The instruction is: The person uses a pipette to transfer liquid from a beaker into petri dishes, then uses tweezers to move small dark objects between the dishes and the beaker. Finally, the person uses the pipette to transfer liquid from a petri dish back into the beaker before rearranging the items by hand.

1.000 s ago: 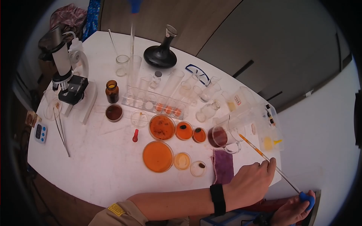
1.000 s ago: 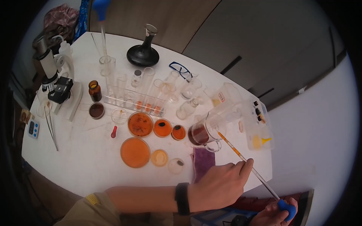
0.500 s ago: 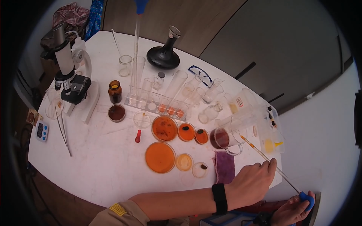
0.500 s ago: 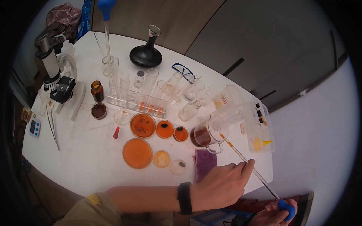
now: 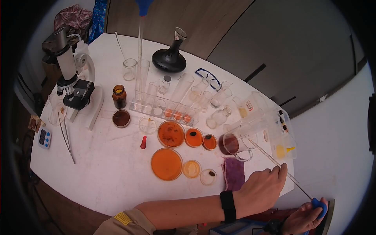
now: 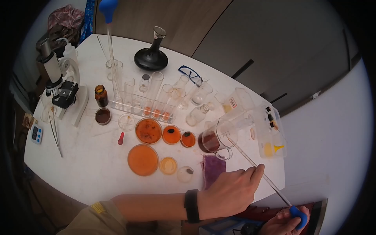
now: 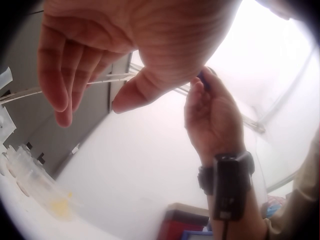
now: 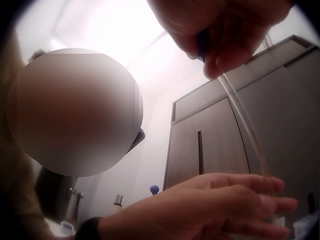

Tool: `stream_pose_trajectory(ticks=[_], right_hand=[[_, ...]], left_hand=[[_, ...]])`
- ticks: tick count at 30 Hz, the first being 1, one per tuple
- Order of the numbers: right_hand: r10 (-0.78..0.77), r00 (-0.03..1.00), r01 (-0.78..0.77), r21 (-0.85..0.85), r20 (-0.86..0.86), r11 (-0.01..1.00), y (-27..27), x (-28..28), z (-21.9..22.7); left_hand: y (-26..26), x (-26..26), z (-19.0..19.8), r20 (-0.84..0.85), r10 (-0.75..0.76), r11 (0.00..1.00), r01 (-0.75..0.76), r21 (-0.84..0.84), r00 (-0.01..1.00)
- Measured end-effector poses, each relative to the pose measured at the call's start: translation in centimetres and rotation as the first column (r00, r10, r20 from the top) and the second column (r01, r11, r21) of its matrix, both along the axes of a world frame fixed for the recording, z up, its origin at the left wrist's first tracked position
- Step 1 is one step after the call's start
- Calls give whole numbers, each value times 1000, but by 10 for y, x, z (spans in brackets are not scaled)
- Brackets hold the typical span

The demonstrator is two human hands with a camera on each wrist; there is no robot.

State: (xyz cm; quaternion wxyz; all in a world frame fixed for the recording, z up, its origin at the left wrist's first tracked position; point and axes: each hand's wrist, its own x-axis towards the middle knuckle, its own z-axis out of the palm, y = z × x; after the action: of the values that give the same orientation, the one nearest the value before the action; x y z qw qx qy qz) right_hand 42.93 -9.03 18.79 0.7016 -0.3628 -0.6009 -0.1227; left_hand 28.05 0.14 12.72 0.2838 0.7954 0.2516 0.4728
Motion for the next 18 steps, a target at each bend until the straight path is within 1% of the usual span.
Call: stream_pose_trajectory(ticks=[4,7,10,11,12,13,15,16,17,18], right_hand=[[-3,1000,3,1,7,1000,0,1,1],[19,1000,-19,1,22,1000,0,4,0],[52,999,-52,-24,10,998,-5,3,-2],[-94,994,87,-110,-57,990,-13,9,-6],[-241,964,216,-202,-110,955,-18,14,-9],[-241,964,216,-203,-110,955,-21,18,-11],[-168,984,152,-217,-53,964,-21,17,-12],[-167,984,152,-218,-53,964,-17,13,-10],[-35,999,33,-121,-13,992,-10,6,-8],[93,995,-92,-28,39,995,-6,0,-6]], left_hand=[[0,-1,1,-11,-5,1000,5,0,1000],[-1,1,-1,18,7,999,-8,33,1000],[-3,2,0,25,8,1000,-8,22,1000],[-3,2,0,25,7,1000,-7,21,1000],[-2,2,0,19,4,1000,-5,19,1000],[-2,2,0,12,2,1000,-2,17,1000],[-2,1,0,10,-1,1000,1,12,1000],[-3,1,0,9,-4,1000,4,7,1000],[-3,1,0,9,-4,1000,4,7,1000],[-3,2,-1,10,-6,1000,6,11,1000]])
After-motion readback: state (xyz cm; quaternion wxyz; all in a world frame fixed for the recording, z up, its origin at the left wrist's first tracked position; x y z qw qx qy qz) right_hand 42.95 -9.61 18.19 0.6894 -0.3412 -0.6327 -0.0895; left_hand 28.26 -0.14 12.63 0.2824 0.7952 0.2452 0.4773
